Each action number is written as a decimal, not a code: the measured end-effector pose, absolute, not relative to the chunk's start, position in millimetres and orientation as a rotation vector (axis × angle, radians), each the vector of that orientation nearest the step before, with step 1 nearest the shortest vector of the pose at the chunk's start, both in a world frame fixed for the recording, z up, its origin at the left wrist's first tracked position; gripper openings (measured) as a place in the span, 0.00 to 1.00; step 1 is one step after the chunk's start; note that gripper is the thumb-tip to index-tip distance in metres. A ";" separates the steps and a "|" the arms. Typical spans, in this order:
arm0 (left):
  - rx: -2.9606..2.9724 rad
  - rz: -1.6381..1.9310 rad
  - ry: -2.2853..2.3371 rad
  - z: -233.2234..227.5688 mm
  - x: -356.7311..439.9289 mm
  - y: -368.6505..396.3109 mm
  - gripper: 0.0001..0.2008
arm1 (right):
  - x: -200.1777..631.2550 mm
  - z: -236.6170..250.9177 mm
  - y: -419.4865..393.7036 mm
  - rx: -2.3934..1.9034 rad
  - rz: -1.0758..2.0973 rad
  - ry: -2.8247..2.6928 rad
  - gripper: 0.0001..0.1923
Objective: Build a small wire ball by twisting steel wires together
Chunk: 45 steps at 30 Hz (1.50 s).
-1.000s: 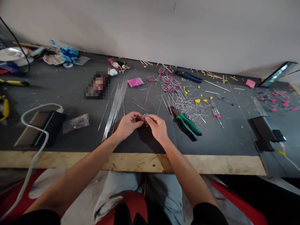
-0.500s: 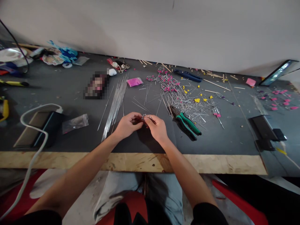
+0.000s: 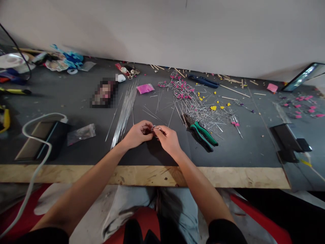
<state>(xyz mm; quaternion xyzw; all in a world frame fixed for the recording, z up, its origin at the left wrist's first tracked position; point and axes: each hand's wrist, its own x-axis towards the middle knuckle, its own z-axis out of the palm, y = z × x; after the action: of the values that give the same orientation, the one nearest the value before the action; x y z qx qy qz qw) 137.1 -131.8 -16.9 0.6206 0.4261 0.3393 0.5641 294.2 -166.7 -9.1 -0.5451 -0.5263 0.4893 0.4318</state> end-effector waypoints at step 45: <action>1.047 1.037 0.963 -12.6 153.1 -144.4 0.13 | 288.5 -14.2 -165.3 -1.181 1.431 -0.978 0.13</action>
<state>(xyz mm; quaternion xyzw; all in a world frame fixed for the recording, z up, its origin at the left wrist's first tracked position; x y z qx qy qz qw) 153.1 -144.4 -12.6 0.4583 0.4218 0.4540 0.6371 288.5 -165.3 -14.2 -0.4881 -0.4043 0.5915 0.4985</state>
